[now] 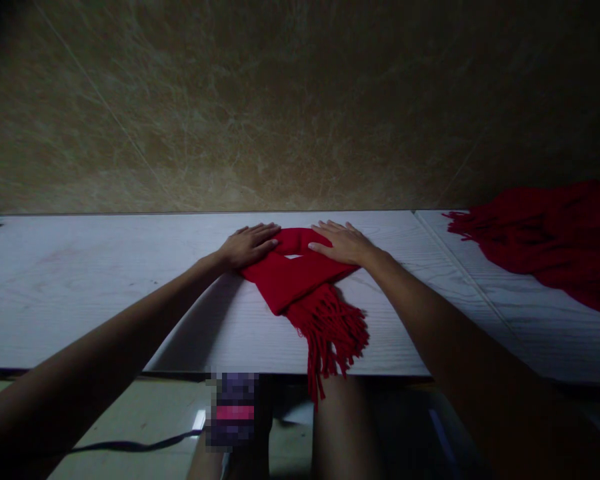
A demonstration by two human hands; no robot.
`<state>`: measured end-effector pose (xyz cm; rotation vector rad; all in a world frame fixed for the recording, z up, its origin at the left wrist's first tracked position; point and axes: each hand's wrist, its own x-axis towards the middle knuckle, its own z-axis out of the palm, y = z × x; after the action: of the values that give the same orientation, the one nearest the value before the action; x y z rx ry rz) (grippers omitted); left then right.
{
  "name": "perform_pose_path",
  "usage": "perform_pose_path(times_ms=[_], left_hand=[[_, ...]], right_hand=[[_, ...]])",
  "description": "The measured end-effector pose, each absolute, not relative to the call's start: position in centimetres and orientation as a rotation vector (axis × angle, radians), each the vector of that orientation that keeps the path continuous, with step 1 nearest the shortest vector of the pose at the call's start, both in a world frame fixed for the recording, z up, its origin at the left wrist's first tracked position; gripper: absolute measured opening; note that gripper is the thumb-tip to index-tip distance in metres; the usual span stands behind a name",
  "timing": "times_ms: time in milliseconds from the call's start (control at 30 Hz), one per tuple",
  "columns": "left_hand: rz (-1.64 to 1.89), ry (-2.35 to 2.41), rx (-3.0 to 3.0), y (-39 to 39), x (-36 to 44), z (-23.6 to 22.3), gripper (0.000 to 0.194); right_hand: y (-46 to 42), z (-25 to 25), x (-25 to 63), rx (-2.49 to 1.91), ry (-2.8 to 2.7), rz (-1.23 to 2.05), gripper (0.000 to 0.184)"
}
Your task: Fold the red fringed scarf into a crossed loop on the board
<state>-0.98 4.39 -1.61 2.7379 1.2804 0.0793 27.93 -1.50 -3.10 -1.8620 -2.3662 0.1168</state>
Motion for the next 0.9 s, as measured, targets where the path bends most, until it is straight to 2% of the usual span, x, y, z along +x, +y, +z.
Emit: perform_pose_path(times_ms=[900], left_hand=[[0.144, 1.268, 2.743, 4.67, -1.14, -2.1, 0.061]], right_hand=[[-1.51, -3.18, 28.01, -1.875, -2.362, 0.12, 0.079]])
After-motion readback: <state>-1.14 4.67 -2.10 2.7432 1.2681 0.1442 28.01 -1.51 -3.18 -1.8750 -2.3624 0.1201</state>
